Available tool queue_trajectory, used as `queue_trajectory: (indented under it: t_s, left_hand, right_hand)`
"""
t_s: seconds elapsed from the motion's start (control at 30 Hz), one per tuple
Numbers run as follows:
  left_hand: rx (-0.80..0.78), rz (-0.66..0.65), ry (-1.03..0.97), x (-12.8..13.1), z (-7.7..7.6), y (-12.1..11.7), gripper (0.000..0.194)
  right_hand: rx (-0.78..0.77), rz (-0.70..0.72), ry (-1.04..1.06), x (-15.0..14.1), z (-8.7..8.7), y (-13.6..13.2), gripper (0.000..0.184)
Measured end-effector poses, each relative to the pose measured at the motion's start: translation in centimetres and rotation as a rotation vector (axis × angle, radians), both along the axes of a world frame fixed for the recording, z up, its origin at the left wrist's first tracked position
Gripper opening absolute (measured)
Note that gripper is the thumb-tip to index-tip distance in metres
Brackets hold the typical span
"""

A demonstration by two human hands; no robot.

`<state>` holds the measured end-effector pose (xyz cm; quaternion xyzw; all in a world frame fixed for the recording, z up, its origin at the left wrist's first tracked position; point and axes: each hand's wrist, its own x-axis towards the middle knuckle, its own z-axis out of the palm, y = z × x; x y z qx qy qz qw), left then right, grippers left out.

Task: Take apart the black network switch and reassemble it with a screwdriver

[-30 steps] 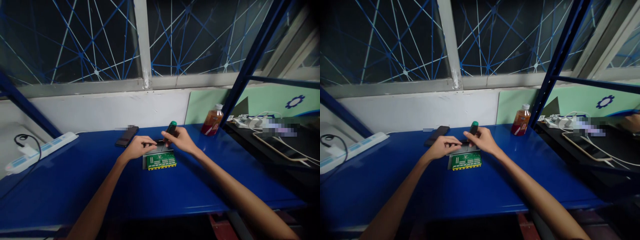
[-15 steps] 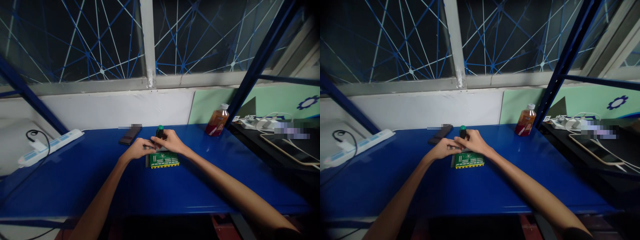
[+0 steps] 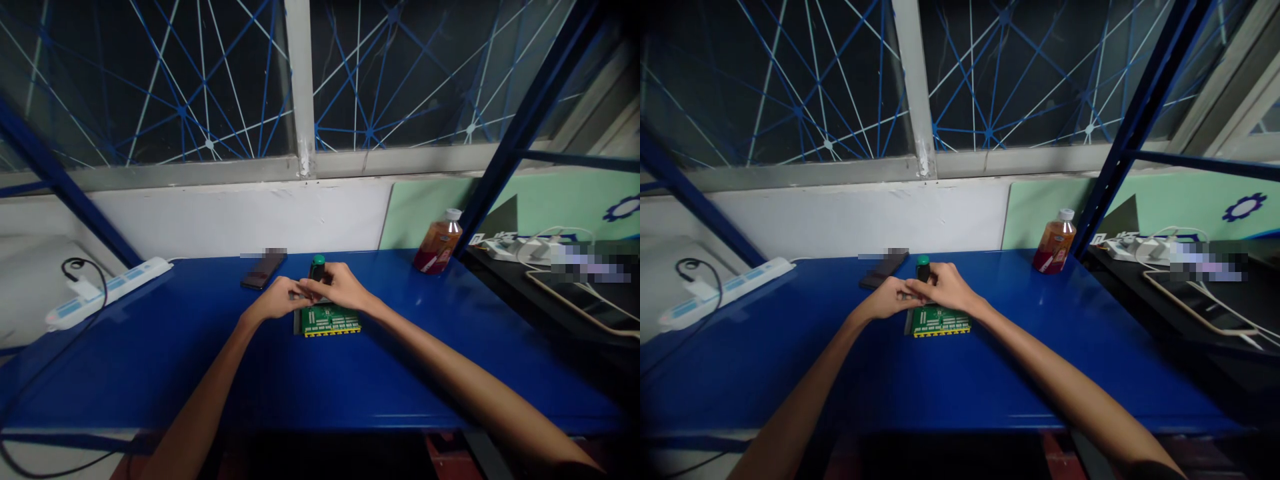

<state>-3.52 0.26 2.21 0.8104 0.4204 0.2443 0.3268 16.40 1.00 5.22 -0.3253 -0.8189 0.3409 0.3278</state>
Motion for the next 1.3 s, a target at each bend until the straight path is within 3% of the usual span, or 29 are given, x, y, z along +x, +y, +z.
queue_trajectory:
  t_s: [0.27, 0.5, 0.6, 0.73, 1.03, 1.2, 1.3]
  left_hand:
    - [-0.054, 0.033, -0.002, -0.3, -0.4, 0.2, 0.028]
    - [0.034, 0.02, 0.002, -0.7, -0.5, 0.6, 0.023]
    - [0.068, 0.003, 0.024, -0.8, -0.6, 0.7, 0.022]
    - [0.083, 0.057, 0.048, -0.8, -0.6, 0.5, 0.025]
    - [0.088, 0.06, 0.067, -0.3, 0.4, -0.1, 0.023]
    - [0.044, 0.075, 0.042, -0.3, 0.1, 0.0, 0.023]
    - [0.018, 0.119, -0.015, -0.2, -0.2, 0.0, 0.025]
  right_hand:
    - [0.037, 0.057, -0.075, -0.2, 1.3, -0.1, 0.031]
    - [0.346, -0.134, -0.233, -0.6, 4.6, 0.2, 0.043]
    - [0.395, -0.113, -0.257, -0.8, 5.4, 0.1, 0.04]
    - [0.381, 0.027, -0.225, -0.6, 5.6, 0.0, 0.032]
    - [0.315, 0.166, -0.246, 0.5, 7.1, -0.7, 0.024]
    - [0.426, 0.07, -0.343, 0.1, 7.3, -1.3, 0.023]
    - [0.506, -0.011, -0.395, -0.2, 6.8, -1.0, 0.032]
